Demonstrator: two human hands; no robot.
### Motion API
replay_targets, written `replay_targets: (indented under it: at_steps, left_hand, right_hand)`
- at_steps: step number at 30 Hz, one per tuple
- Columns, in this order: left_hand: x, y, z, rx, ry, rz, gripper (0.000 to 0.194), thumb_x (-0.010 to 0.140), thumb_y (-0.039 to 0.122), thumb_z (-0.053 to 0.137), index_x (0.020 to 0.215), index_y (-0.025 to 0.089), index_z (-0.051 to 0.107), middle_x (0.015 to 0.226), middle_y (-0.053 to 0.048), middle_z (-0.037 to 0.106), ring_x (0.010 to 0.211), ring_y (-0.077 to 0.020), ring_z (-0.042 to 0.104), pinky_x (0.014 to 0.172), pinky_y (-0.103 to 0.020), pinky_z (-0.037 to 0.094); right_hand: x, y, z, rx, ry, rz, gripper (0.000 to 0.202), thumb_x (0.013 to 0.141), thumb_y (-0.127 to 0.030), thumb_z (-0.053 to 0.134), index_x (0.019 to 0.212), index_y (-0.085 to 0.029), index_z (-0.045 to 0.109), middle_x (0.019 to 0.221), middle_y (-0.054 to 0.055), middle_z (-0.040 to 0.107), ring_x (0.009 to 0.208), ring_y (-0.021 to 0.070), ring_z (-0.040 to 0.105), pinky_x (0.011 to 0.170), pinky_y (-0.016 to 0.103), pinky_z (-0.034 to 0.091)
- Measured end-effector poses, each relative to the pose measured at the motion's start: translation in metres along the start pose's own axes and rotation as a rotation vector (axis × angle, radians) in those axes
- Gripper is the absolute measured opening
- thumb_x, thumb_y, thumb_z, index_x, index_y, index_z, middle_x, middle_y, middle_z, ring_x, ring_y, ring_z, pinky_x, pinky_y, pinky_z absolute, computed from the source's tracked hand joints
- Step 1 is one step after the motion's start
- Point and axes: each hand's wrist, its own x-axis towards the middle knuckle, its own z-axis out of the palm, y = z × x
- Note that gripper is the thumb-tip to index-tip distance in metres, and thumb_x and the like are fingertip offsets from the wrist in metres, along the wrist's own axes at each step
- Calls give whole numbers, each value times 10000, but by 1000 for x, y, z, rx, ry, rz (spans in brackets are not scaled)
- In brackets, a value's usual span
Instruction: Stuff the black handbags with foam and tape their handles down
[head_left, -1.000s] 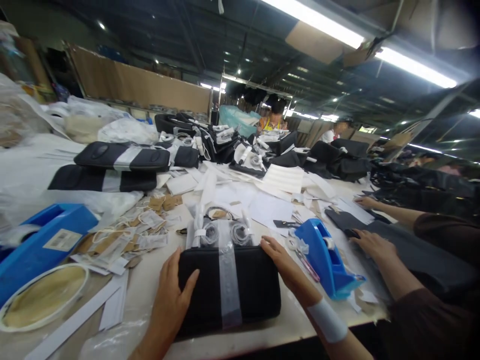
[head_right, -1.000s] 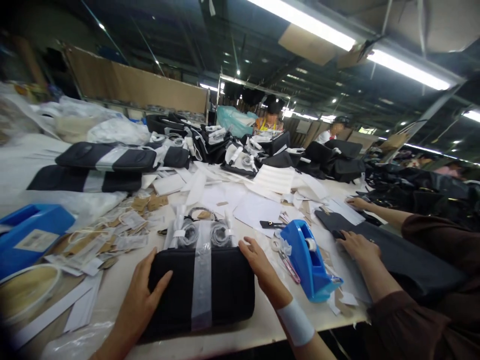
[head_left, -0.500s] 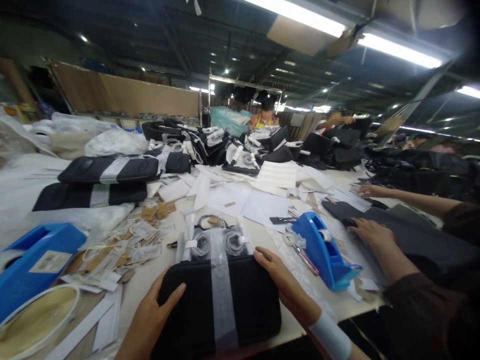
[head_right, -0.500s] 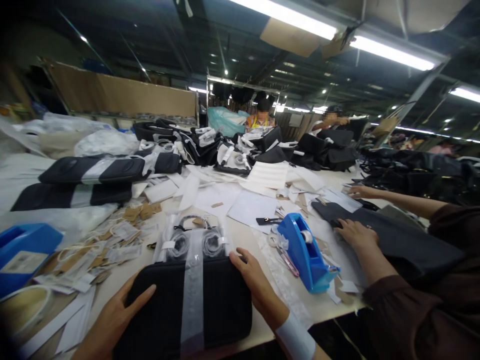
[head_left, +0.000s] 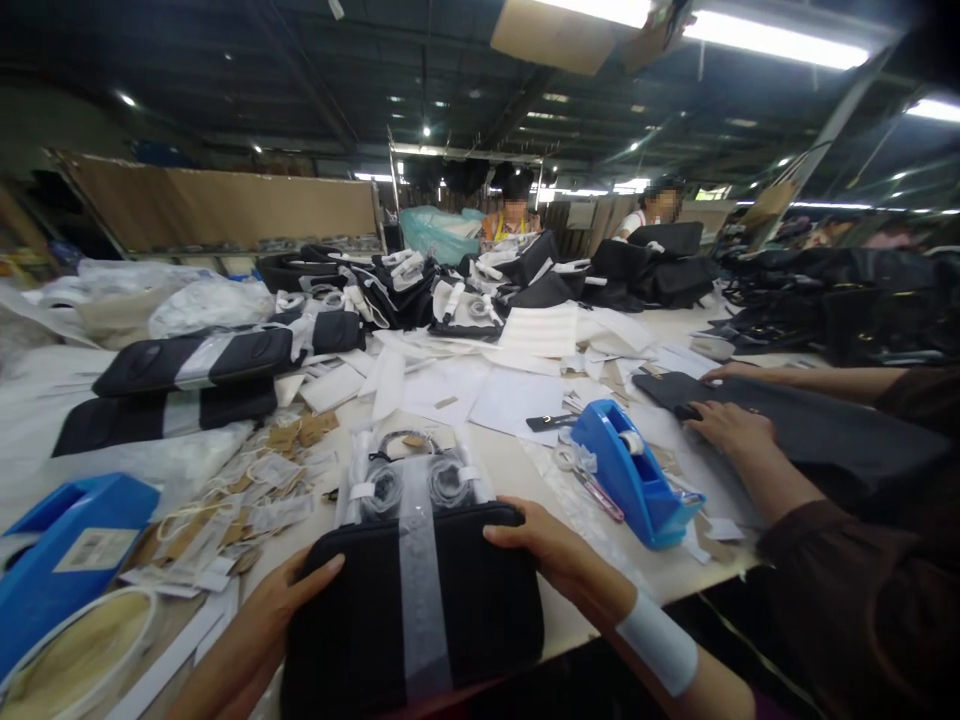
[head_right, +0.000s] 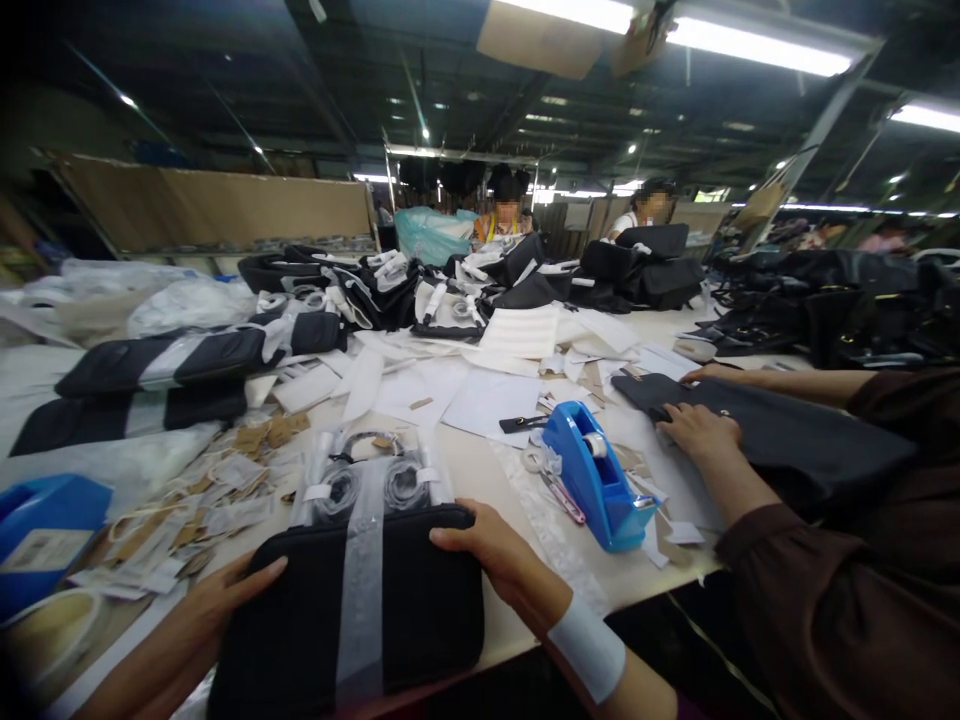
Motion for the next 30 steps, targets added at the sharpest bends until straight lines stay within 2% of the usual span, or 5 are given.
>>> replay_targets:
  at_steps: [8, 14, 17, 23, 30]
  left_hand:
    - [-8, -10, -10, 103, 97, 97, 656, 689, 422, 797, 1272, 207, 589, 1277, -103, 650, 1196, -337, 599, 1027, -468, 502]
    - [-5, -2, -24, 890, 382, 591, 617, 831, 473, 585, 1385, 218, 491, 1392, -145, 526, 1335, -382, 443, 1134, -615, 303]
    - [0, 30, 24, 1287, 159, 1080, 509, 884, 282, 487, 1391, 239, 489, 1450, -109, 472, 1361, -318, 413, 1151, -545, 326]
    - [52, 65, 150, 1524, -574, 1312, 491, 959, 83, 296, 1425, 184, 413, 1443, -69, 509, 1381, -135, 393, 1208, -379, 240]
    - [98, 52, 163, 1648, -856, 1139, 365, 1021, 208, 307, 1173, 218, 639, 1089, -31, 715, 1031, -153, 629, 1142, -406, 261]
  right_hand:
    - [-6, 10, 14, -2, 95, -58, 462, 630, -321, 786, 1055, -170, 685, 978, 60, 731, 990, 282, 659, 921, 403, 490]
    - [1, 22, 17, -149, 270, -57, 702, 641, -365, 786, 1286, -191, 571, 1201, 76, 669, 1118, 276, 609, 1005, 390, 442]
    - [3, 24, 16, -191, 297, -74, 713, 654, -384, 781, 1303, -189, 559, 1241, 80, 646, 1164, 274, 580, 1046, 387, 408]
    - [1, 26, 15, -133, 361, -10, 956, 567, -323, 840, 1416, -143, 440, 1412, 123, 512, 1319, 290, 455, 1138, 383, 315]
    - [-19, 46, 8, 454, 272, 96, 1188, 500, -206, 841, 1517, -189, 227, 1535, 143, 355, 1394, 267, 384, 1154, 374, 305]
